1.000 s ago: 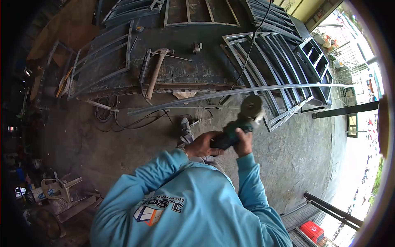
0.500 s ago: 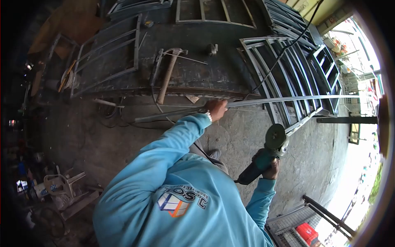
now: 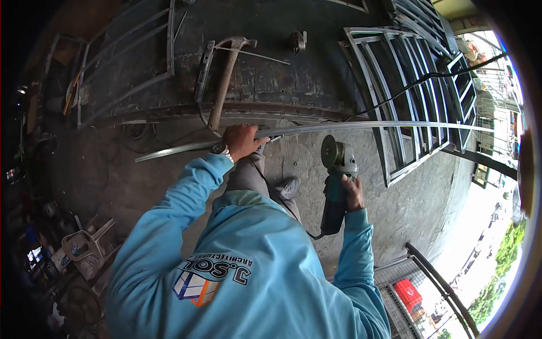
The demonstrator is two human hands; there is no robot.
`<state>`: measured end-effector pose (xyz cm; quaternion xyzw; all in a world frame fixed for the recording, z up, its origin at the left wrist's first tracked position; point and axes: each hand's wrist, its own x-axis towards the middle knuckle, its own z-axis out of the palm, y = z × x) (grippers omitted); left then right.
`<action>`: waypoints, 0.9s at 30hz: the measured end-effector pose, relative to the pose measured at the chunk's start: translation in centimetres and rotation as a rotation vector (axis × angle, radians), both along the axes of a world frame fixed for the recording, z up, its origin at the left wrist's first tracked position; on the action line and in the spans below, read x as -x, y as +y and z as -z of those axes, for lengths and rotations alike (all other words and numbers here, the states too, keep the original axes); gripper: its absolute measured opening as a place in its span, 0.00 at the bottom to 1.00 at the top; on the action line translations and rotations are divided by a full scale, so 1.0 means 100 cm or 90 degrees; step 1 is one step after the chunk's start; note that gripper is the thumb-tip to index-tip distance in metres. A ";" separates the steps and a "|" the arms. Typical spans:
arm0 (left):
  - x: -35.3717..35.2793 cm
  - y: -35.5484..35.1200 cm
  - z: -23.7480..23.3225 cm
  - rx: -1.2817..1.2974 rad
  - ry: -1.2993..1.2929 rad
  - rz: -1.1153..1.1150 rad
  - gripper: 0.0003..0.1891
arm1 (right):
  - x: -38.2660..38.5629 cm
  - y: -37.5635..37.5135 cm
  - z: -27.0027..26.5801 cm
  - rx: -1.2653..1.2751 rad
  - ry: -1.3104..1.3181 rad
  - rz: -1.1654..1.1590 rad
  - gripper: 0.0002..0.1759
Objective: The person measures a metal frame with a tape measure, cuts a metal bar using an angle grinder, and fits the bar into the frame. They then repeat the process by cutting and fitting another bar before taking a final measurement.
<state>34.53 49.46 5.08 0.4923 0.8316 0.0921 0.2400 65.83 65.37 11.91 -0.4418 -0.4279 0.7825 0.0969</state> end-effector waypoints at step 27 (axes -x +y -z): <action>-0.006 0.011 0.013 -0.019 -0.053 -0.017 0.20 | 0.059 0.021 0.011 0.069 -0.153 -0.110 0.33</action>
